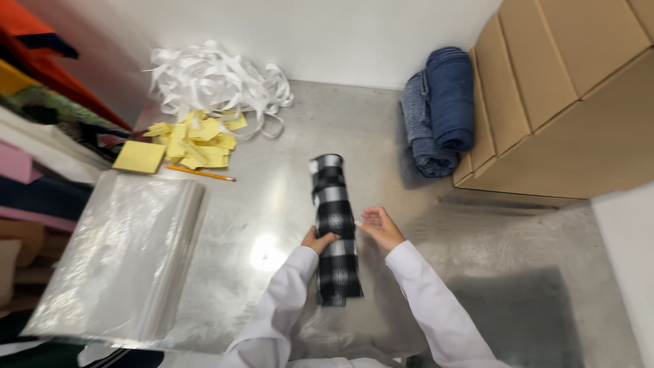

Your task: Hanging rolled-up pants and jeans onto wire hangers and placing them on a garment rack.

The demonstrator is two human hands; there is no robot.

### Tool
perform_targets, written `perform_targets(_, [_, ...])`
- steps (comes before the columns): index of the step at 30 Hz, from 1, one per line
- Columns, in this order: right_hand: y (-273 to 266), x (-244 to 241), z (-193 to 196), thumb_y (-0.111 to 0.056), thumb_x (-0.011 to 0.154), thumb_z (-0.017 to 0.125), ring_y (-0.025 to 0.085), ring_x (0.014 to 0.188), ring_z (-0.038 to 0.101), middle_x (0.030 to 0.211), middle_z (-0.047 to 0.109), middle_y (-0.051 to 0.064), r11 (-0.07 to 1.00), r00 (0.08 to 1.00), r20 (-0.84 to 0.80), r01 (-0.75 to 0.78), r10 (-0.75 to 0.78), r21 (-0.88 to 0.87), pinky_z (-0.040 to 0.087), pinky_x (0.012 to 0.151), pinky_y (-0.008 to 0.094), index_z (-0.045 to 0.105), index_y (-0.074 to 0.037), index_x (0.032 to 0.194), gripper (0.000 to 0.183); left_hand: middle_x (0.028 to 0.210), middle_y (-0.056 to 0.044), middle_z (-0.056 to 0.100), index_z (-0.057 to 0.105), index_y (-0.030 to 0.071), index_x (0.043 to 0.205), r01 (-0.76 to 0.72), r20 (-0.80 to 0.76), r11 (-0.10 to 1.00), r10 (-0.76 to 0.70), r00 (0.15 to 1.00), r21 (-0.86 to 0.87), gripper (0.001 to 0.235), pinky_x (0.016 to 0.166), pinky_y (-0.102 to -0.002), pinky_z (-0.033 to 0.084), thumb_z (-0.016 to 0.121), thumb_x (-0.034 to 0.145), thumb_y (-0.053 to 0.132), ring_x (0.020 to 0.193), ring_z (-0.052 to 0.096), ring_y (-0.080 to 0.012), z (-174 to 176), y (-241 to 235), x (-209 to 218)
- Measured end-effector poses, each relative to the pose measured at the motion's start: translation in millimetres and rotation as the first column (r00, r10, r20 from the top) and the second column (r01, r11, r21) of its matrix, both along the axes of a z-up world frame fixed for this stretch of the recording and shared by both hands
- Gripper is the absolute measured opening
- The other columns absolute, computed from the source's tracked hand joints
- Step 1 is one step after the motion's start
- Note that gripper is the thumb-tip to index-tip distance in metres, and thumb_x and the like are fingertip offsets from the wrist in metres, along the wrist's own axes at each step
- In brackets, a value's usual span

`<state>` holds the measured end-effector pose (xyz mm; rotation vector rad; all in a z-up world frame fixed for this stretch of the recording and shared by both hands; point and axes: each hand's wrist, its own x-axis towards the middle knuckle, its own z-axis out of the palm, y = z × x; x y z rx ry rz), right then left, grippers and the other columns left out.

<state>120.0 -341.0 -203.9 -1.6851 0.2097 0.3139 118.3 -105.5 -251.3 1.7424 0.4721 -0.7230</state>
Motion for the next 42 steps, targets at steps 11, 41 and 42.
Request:
perform_targets(11, [134, -73, 16, -0.051, 0.07, 0.095, 0.035, 0.117, 0.066, 0.124, 0.068, 0.02, 0.984, 0.904, -0.42, 0.002, -0.079, -0.181, 0.059, 0.089, 0.051, 0.057, -0.005, 0.136, 0.089, 0.147, -0.014, 0.056, 0.049, 0.024, 0.15, 0.027, -0.079, 0.989, -0.039, 0.996, -0.144, 0.1, 0.114, -0.039, 0.044, 0.088, 0.061, 0.05, 0.139, 0.05, -0.0281, 47, 73, -94])
perform_targets(41, [116, -186, 57, -0.048, 0.07, 0.085, 0.04, 0.128, 0.058, 0.131, 0.063, 0.019, 0.665, 0.952, -0.011, -0.223, 0.307, -0.712, 0.045, 0.112, 0.049, 0.05, -0.014, 0.138, 0.083, 0.139, -0.016, 0.038, 0.025, 0.01, 0.149, -0.554, -0.023, 0.819, 0.558, 0.83, -0.15, 0.096, 0.082, -0.059, 0.065, 0.083, 0.082, 0.046, 0.131, 0.044, -0.0359, 95, 77, -193])
perform_targets(42, [117, -188, 49, -0.051, 0.06, 0.09, 0.038, 0.129, 0.057, 0.132, 0.06, 0.016, 0.566, 0.946, -0.077, -0.251, 0.314, -0.785, 0.041, 0.116, 0.047, 0.045, -0.021, 0.141, 0.098, 0.141, -0.017, 0.039, 0.022, 0.009, 0.152, -0.573, -0.096, 0.795, 0.566, 0.818, -0.199, 0.099, 0.082, -0.061, 0.064, 0.083, 0.082, 0.044, 0.133, 0.045, -0.0373, 110, 76, -202])
